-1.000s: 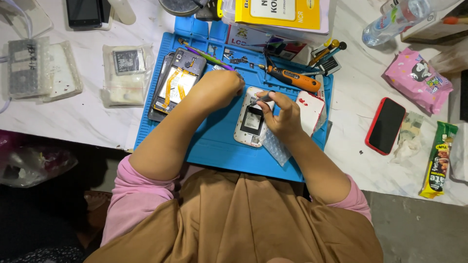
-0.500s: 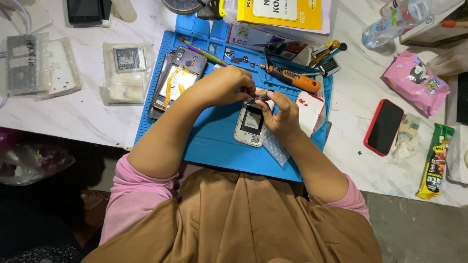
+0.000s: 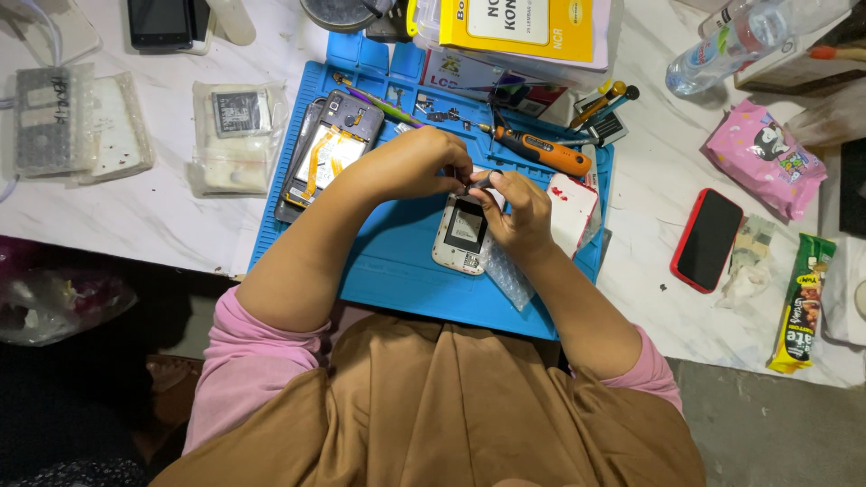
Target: Repairing a mobile phone by disassembling and reassembling internal components on a repair mat
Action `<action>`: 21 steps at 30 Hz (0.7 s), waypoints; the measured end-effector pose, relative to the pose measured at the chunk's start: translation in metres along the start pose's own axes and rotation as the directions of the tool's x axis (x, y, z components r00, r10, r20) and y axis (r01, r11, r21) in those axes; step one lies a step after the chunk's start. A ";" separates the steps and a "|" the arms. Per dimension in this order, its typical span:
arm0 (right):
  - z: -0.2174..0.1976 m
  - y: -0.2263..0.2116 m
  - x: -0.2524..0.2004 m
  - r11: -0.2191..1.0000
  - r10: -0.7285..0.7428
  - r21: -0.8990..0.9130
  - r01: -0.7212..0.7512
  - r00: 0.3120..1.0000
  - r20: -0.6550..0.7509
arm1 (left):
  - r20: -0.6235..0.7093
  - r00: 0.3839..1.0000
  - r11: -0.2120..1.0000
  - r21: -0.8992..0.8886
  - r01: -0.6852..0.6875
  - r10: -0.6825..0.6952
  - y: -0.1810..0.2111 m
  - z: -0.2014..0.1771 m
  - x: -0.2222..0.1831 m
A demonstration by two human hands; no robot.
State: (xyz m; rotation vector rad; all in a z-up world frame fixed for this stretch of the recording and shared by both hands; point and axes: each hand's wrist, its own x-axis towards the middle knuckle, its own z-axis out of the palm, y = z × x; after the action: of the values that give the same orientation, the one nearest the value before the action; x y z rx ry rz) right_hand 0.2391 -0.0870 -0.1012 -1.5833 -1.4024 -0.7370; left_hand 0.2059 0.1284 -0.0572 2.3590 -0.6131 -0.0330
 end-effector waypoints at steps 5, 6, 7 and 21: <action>0.003 0.006 0.001 0.999 -0.050 0.003 0.050 0.998 -0.023 | 0.023 0.998 0.992 -0.112 -0.052 0.055 0.001 -0.002 0.000; 0.003 0.006 0.003 0.998 -0.054 0.006 0.055 0.998 -0.023 | 0.019 0.998 0.993 -0.108 -0.051 0.053 0.002 -0.002 -0.002; 0.003 0.006 0.004 0.998 -0.070 -0.011 0.069 0.997 -0.033 | 0.035 0.998 0.987 -0.154 -0.041 0.046 0.003 -0.002 -0.003; 0.003 0.002 0.003 0.998 0.050 0.051 -0.048 0.998 -0.034 | -0.016 0.992 0.990 -0.064 -0.123 0.122 -0.018 0.014 0.007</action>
State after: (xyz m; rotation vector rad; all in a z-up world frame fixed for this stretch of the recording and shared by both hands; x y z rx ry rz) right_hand 0.2416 -0.0831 -0.0999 -1.5537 -1.3422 -0.6924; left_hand 0.2168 0.1282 -0.0781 2.2534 -0.7387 0.0166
